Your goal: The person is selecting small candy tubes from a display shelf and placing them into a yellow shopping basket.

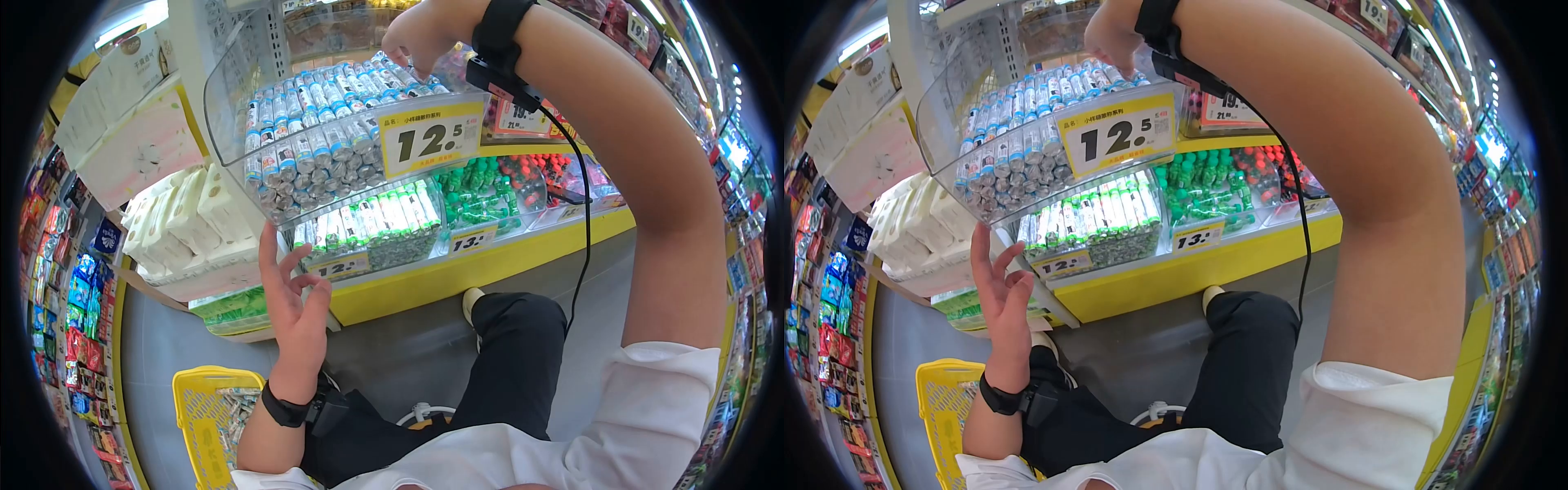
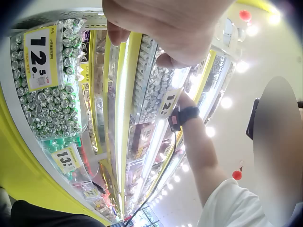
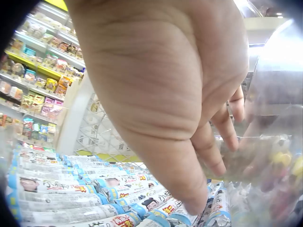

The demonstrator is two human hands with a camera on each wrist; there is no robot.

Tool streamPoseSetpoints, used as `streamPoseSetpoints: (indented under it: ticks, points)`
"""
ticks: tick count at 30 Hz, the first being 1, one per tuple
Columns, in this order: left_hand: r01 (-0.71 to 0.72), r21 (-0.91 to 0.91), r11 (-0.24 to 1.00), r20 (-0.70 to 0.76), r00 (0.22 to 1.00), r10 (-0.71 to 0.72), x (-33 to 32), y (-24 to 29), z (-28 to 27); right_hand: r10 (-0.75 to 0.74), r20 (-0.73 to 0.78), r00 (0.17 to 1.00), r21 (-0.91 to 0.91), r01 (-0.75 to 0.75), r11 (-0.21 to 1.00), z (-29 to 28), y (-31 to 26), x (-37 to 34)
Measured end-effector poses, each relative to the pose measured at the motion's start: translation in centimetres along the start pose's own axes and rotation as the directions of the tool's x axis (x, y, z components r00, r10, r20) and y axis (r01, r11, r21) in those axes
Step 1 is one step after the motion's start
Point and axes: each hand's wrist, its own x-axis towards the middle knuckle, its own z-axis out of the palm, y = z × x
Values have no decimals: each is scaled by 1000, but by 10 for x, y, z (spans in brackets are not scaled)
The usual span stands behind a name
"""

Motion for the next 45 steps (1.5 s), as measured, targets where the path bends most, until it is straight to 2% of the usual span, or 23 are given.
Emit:
streamPoseSetpoints:
  ticks: [6,14,21,26,30,32,34,35,36,38,41,45]
  points:
    - [2,3,1000,5,1000,-2,0,1,0,-12,0,1000,2,12,1000,5,4,4]
    - [-5,-6,1000,10,1000,5,-1,0,-1,20,-83,996,49,-16,999,4,-3,-10]
    - [15,-11,1000,9,1000,-15,-1,3,0,88,-318,944,167,-36,985,-3,-25,-41]
    - [21,-9,1000,12,1000,-20,-1,4,-1,113,-606,788,226,33,974,4,-59,-75]
    - [38,-13,999,13,999,-38,-1,5,-1,36,-809,586,159,160,974,22,-91,-98]
    - [15,-1,1000,12,1000,-15,-2,4,0,-7,-902,432,99,224,969,43,-107,-98]
    - [12,-2,1000,8,1000,-12,-2,4,1,23,-927,374,132,270,954,59,-129,-102]
    - [19,-5,1000,2,1000,-19,-2,5,2,6,-914,406,155,335,929,66,-139,-105]
    - [25,-6,1000,-3,1000,-25,-2,6,2,28,-933,359,183,404,897,77,-152,-103]
    - [39,-27,999,-38,998,-40,-3,11,0,6,-927,375,193,464,865,90,-172,-108]
    - [98,-84,992,-65,993,-104,-6,25,-16,-55,-864,501,279,566,776,115,-196,-116]
    - [83,-146,986,-144,984,-104,-20,49,-68,-110,-814,571,388,674,629,155,-215,-110]
